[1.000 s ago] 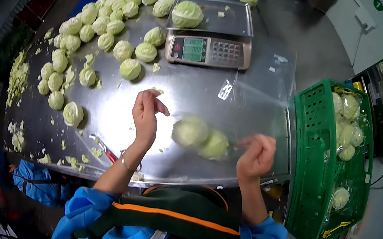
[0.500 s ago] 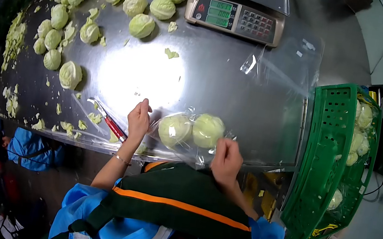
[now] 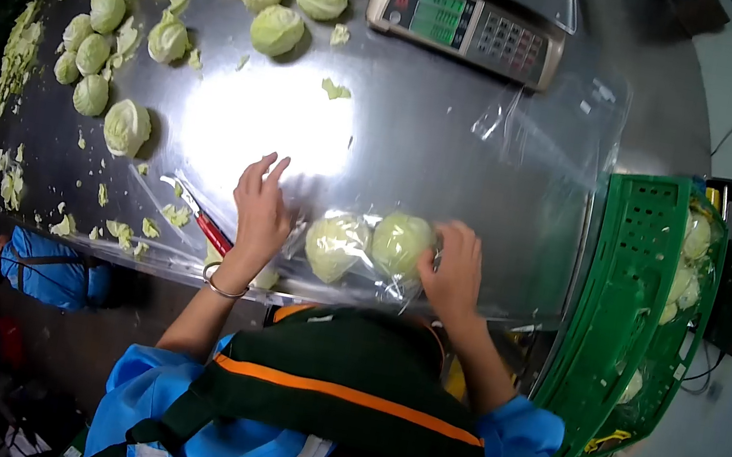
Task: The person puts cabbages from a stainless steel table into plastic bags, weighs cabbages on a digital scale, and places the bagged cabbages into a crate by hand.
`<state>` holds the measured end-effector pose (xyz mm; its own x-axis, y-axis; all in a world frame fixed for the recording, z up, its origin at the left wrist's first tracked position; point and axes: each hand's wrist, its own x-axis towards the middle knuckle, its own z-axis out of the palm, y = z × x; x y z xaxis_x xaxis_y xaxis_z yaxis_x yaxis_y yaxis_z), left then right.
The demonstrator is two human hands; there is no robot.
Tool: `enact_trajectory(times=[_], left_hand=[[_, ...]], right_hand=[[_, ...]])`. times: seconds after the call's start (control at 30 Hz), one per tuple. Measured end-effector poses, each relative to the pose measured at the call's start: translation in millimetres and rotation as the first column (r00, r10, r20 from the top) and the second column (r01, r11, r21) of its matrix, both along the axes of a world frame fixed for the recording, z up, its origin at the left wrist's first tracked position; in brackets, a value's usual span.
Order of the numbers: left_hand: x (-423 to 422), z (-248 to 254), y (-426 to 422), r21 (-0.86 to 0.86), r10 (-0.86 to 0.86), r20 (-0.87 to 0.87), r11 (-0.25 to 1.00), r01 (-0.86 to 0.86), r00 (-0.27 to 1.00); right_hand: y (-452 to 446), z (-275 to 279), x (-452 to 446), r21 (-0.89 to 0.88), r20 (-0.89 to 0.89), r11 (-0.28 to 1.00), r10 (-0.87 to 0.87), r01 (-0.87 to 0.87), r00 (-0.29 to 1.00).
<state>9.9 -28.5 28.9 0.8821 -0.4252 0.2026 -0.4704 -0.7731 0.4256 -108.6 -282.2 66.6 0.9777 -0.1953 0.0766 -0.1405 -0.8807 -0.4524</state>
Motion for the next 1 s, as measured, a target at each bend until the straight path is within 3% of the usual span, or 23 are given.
enact_trajectory(times=[0.03,0.1,0.13,0.2,0.23,0.3,0.33,0.37,0.4,0.47,0.5,0.57,0.63,0.67,0.7,0.77,0.83,0.9,0.93,1.0], left_hand=[[-5.4,5.7,-3.1,-0.032,-0.181,-0.044,0.983,0.18,0.982],[-12.1,12.3,-14.4,-0.128,-0.519,-0.08,0.852,0.507,0.851],[-24.5,9.7,-17.8,-0.19,-0.516,-0.351,0.856,0.481,0.781],[-31.2,4.8,-19.6,-0.26,-0.434,-0.426,0.899,0.352,0.794],[-19.7,6.2,-26.5,-0.254,-0.349,-0.561,0.936,0.245,0.751],[0.8,13.1,-43.5,-0.184,-0.164,-0.8,0.983,0.024,0.577],[12.5,22.7,-46.7,-0.205,-0.165,-0.902,0.977,-0.058,0.399],[25.7,36.8,-47.8,-0.208,-0.178,-0.963,0.968,-0.141,0.203],[36.0,51.8,-50.6,-0.194,-0.199,-0.98,0.955,-0.225,-0.002],[40.0,81.8,-57.0,-0.186,-0.163,-0.978,0.963,-0.195,0.13],[38.8,99.3,-64.9,-0.173,-0.142,-0.968,0.975,-0.142,0.205],[35.5,142.0,-88.7,-0.155,-0.154,-0.896,0.987,0.032,0.415],[19.6,196.7,-127.0,-0.196,-0.259,-0.803,0.965,0.172,0.537],[9.1,224.2,-143.6,-0.248,-0.314,-0.786,0.949,0.195,0.532],[-8.0,246.5,-157.7,-0.43,-0.511,-0.662,0.858,0.28,0.549],[-35.7,266.0,-190.8,-0.682,-0.804,-0.372,0.576,0.451,0.464],[-51.2,270.4,-221.9,-0.684,-0.924,-0.006,0.282,0.673,0.382],[-54.0,251.2,-253.9,-0.402,-0.9,0.318,0.159,0.902,0.3],[-47.3,226.1,-267.4,-0.205,-0.852,0.448,0.197,0.959,0.271],[-30.1,158.7,-297.0,-0.137,-0.902,0.239,0.334,0.932,0.359]], right_hand=[[-1.2,2.5,6.2,-0.11,0.083,0.988,0.115,-0.105,0.99],[-5.1,-5.1,7.1,-0.256,-0.053,0.911,0.32,-0.322,0.946],[-7.7,-10.4,7.3,-0.317,-0.128,0.847,0.407,-0.426,0.905],[-12.3,-37.8,9.0,0.167,-0.089,0.936,0.327,-0.31,0.941],[-12.4,-42.7,14.8,0.403,-0.078,0.887,0.277,-0.223,0.958],[-30.4,-33.4,36.5,0.784,-0.437,0.566,0.215,0.253,0.873],[-39.4,-18.2,48.3,0.809,-0.574,0.321,0.253,0.492,0.779],[-43.0,5.0,53.0,0.699,-0.696,0.427,0.223,0.573,0.683],[-49.8,4.6,46.5,0.746,-0.661,0.302,0.226,0.594,0.716],[-57.8,-9.8,10.5,0.798,-0.592,0.026,0.215,0.602,0.776],[-59.1,-15.0,-5.7,0.84,-0.369,-0.3,0.296,0.452,0.881],[-40.6,-14.0,-12.3,0.854,-0.428,-0.309,0.042,0.419,0.903],[-45.6,-13.7,-21.9,0.85,-0.507,-0.266,-0.172,0.455,0.845],[-57.1,10.7,-22.9,0.845,-0.501,-0.342,-0.239,0.411,0.832],[-76.4,22.5,-32.7,0.859,-0.437,-0.423,-0.312,0.289,0.844],[-120.3,50.2,-52.0,0.858,-0.29,-0.512,-0.439,0.028,0.85],[-187.9,86.8,-81.1,0.878,-0.149,-0.449,-0.586,-0.166,0.796],[-263.8,118.3,-117.0,0.912,0.0,-0.28,-0.731,-0.3,0.682],[-300.6,127.5,-136.1,0.927,0.061,-0.182,-0.792,-0.329,0.608],[-367.2,131.3,-181.6,0.946,0.11,-0.048,-0.882,-0.32,0.459]])
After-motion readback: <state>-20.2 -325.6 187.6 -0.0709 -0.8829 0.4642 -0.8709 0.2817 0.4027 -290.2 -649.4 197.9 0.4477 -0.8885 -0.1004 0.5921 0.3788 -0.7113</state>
